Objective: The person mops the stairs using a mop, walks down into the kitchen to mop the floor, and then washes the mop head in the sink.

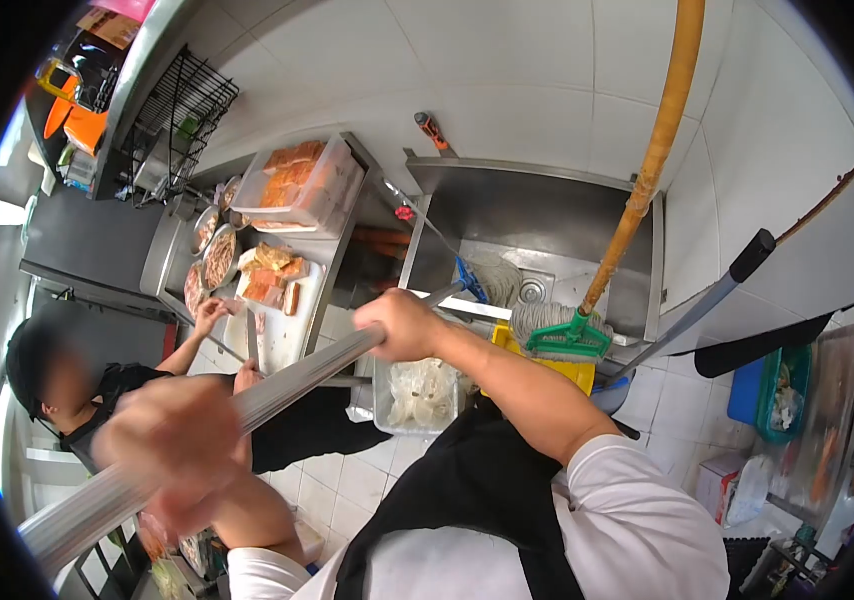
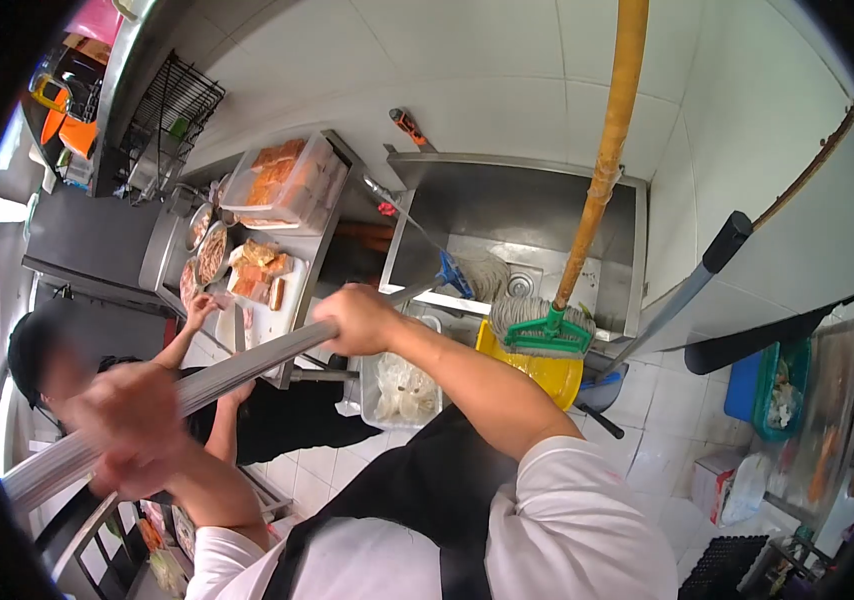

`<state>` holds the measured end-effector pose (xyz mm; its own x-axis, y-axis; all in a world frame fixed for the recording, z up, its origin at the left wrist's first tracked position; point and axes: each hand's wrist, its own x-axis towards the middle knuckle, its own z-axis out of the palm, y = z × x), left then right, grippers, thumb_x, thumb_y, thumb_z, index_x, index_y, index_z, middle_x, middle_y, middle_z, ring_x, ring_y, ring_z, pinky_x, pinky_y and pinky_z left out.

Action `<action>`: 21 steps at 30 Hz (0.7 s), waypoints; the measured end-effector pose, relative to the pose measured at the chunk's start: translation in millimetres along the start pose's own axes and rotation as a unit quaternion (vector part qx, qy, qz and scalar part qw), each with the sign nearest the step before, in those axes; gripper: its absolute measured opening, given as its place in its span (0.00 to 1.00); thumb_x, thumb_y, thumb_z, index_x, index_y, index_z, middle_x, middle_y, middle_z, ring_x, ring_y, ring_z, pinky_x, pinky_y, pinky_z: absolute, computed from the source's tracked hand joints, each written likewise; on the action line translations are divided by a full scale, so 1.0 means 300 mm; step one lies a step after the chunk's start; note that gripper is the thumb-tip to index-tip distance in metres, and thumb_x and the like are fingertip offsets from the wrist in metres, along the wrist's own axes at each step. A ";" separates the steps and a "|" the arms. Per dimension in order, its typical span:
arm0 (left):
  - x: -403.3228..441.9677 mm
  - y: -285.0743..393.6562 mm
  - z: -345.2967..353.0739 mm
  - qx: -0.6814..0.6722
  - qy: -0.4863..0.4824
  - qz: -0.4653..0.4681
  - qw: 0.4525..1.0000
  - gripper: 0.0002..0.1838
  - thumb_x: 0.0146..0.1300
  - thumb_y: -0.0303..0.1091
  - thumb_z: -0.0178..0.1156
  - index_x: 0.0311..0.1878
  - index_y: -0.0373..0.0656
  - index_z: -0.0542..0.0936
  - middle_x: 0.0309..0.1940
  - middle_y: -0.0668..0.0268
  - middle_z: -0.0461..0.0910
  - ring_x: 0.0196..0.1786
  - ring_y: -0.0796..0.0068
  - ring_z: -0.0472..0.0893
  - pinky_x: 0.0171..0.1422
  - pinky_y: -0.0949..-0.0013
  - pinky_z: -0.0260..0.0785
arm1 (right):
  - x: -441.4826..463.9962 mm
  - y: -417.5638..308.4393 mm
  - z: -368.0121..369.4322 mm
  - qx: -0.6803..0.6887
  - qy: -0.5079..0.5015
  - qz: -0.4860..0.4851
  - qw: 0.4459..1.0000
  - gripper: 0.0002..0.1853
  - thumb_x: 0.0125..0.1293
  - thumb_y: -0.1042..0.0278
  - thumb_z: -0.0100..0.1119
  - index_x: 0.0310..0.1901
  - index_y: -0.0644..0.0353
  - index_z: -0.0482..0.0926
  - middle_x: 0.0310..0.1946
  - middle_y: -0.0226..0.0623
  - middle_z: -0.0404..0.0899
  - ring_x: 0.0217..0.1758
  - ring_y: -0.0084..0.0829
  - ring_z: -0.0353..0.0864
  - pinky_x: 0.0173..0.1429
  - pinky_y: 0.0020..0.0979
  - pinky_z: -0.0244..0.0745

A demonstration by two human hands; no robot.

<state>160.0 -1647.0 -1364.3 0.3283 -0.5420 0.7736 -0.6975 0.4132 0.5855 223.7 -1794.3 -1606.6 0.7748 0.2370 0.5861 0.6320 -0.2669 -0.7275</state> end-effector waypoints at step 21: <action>0.104 0.249 -0.164 -0.244 -0.170 0.102 0.949 0.10 0.55 0.24 0.53 0.19 0.45 0.71 0.09 0.69 0.66 0.10 0.75 0.67 0.14 0.72 0.60 | 0.055 -0.280 -0.011 0.043 0.032 -0.056 0.997 0.08 0.46 0.70 0.64 0.20 0.55 0.72 0.18 0.39 0.75 0.23 0.46 0.78 0.28 0.38 0.71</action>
<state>149.4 -1597.1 -1284.5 -0.0655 -0.5847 0.8086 -0.3199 0.7799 0.5380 183.5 -1770.9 -1534.6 0.7008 0.1995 0.6849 0.7129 -0.1603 -0.6827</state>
